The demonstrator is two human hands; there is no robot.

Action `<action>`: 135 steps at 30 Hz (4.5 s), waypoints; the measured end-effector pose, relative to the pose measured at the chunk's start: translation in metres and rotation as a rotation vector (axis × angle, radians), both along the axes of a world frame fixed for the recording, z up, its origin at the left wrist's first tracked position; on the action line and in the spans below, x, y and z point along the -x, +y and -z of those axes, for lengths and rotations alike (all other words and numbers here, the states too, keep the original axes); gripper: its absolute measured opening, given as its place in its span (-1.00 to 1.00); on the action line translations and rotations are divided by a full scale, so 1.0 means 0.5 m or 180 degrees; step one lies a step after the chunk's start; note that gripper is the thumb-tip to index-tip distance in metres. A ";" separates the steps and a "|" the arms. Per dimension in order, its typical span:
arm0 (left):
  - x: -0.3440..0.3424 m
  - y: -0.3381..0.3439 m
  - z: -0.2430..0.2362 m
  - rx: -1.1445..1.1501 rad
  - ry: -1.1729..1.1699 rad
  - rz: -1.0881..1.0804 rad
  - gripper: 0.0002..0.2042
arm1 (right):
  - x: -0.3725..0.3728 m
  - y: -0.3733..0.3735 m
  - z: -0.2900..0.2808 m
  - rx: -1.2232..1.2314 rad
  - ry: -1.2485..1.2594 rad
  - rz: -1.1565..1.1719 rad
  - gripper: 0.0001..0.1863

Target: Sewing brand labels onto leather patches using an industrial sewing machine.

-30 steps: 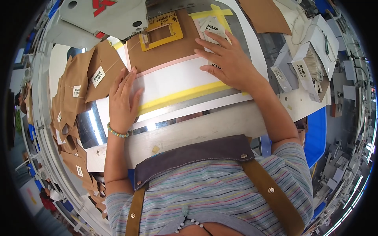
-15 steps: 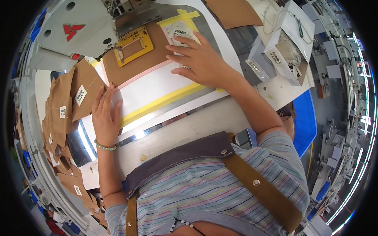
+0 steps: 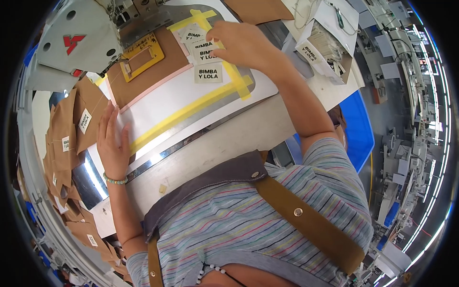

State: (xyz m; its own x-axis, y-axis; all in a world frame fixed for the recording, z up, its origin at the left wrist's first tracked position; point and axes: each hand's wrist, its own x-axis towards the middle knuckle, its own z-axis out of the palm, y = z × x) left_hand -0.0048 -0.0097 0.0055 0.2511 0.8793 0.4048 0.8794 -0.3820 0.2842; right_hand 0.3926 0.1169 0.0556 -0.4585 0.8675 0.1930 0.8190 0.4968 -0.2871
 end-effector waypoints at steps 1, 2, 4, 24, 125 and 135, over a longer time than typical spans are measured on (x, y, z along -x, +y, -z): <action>0.001 0.001 -0.003 -0.0014 -0.0081 0.0013 -0.49 | 0.000 0.001 0.014 0.0000 -0.0003 0.0001 -0.72; -0.001 0.000 -0.008 -0.0015 -0.0084 0.0014 -0.49 | -0.002 0.006 0.028 0.0128 0.0068 0.0036 -0.74; -0.004 -0.003 -0.020 -0.0001 -0.0177 0.0046 -0.51 | -0.006 0.018 0.035 0.0256 0.0142 0.0062 -0.75; -0.035 0.098 -0.073 0.0204 -0.0048 0.0816 -0.54 | 0.281 0.235 0.040 0.0754 0.0426 -0.1071 -0.73; 0.064 0.190 0.022 0.0050 0.0102 0.0523 -0.50 | -0.023 0.269 0.101 0.0408 0.4197 0.0716 -0.69; 0.027 0.200 0.002 0.0152 0.0127 0.0694 -0.61 | -0.043 0.263 0.108 0.0478 0.4450 0.0704 -0.74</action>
State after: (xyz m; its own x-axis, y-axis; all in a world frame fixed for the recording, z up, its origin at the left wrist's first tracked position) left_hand -0.0182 0.0901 0.0045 0.4522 0.8204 0.3499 0.7884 -0.5511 0.2732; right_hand 0.4139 0.2484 0.0016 0.1753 0.9474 0.2679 -0.1224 0.2910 -0.9489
